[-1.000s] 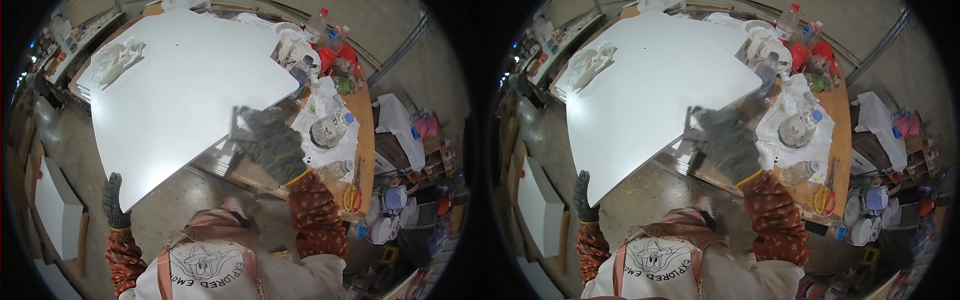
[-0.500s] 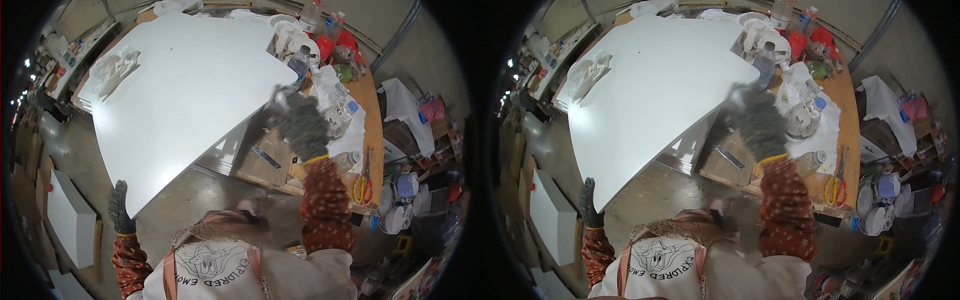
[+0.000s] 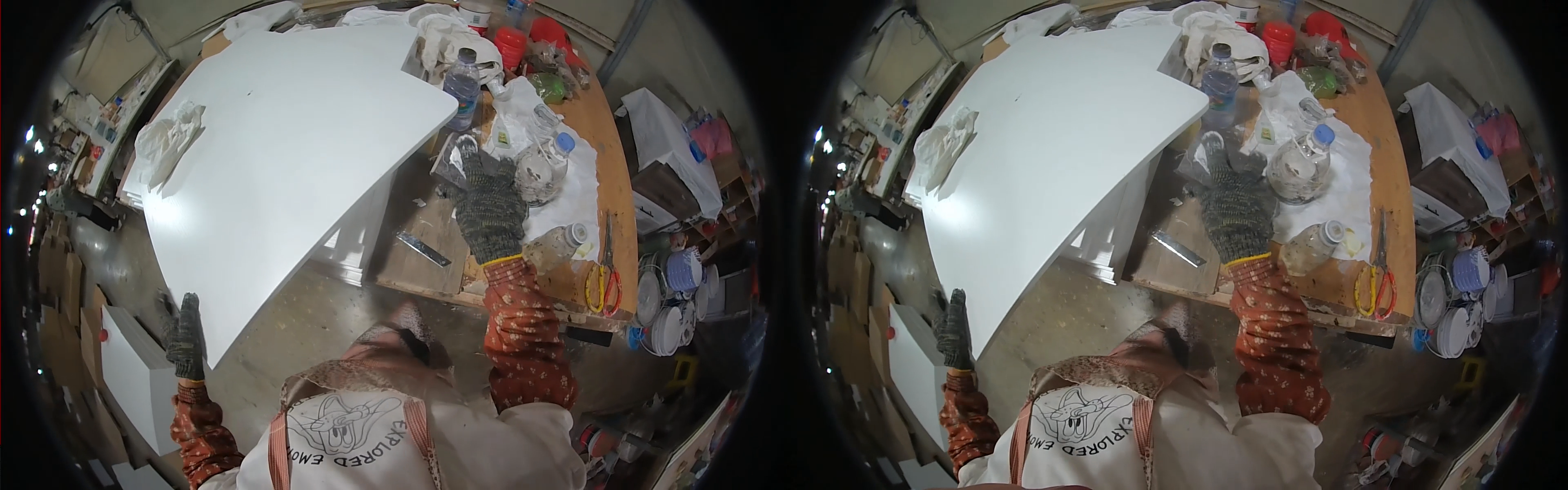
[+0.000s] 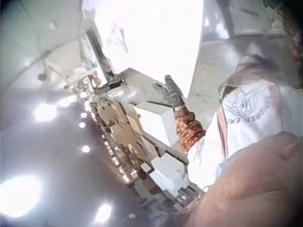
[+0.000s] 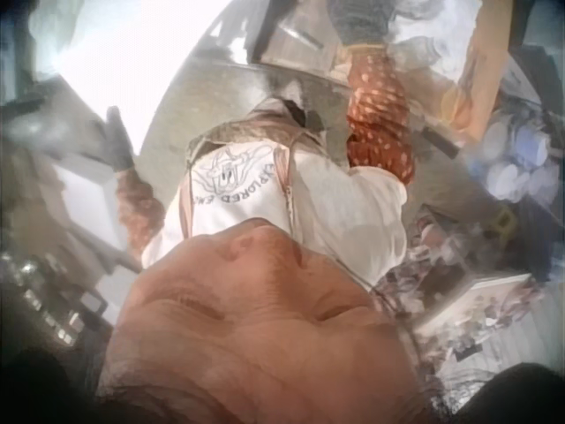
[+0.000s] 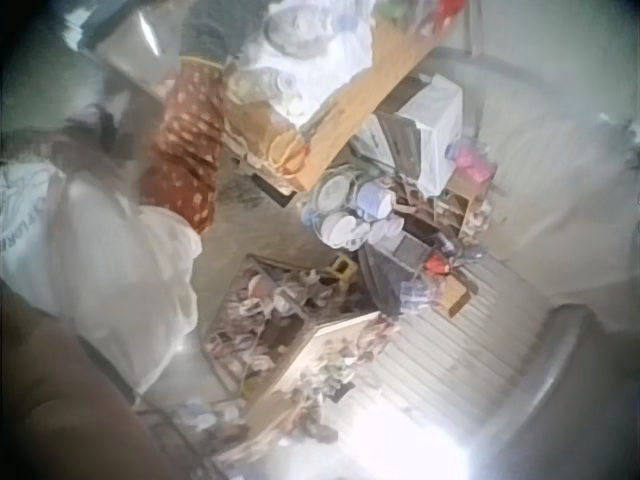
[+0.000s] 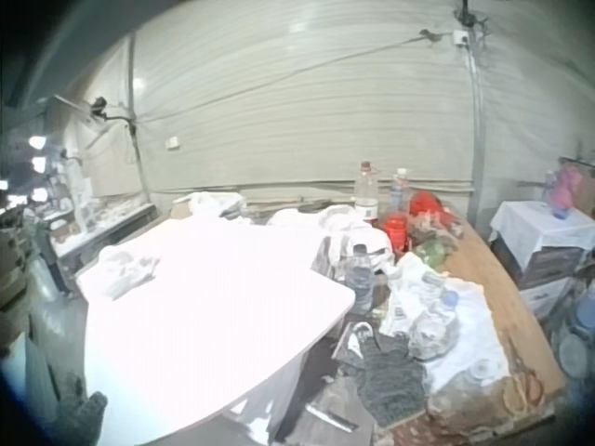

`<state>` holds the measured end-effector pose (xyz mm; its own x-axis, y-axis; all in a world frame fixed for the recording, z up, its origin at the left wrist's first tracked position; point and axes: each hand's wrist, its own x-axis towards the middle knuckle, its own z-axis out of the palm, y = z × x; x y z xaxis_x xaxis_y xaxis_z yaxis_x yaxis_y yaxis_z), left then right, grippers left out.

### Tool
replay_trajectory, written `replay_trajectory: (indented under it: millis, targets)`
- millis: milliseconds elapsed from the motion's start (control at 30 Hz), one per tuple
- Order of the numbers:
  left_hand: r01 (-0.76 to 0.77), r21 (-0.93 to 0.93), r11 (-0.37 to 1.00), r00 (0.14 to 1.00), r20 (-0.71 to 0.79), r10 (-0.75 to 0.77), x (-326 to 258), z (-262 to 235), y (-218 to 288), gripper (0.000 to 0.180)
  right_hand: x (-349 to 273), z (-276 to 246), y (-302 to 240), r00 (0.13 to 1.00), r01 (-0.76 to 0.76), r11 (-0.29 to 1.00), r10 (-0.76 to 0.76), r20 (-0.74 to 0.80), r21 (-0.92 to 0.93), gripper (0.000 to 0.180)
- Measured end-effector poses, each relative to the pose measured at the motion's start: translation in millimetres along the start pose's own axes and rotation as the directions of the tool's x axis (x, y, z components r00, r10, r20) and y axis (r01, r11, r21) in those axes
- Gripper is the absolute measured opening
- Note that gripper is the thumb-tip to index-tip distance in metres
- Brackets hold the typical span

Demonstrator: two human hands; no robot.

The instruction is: The person applies a substance to the edges of wood panels using a tool and wipes the surfaces with a cloth and a sponge.

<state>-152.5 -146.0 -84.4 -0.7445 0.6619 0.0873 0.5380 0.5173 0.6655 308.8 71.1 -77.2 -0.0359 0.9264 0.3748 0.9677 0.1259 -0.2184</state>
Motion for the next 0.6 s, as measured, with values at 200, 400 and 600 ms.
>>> replay_trajectory:
  millis: [200,400,600]
  targets:
    - [-0.772,-0.237,0.590,0.515,0.312,0.799,-29.2,46.9,142.5,0.046,-26.6,22.1,17.4,0.950,-0.187,0.968,0.136,0.280,0.165,0.068]
    - [-0.981,0.151,0.118,0.185,0.585,0.789,-44.3,116.6,245.6,0.059,-33.6,14.1,9.1,0.831,-0.378,0.918,0.278,0.482,0.121,0.067]
    - [-0.988,-0.102,-0.119,-0.157,0.619,0.770,-80.5,148.2,267.3,0.055,-43.2,31.6,15.8,0.924,-0.049,0.999,0.048,0.379,-0.007,0.062]
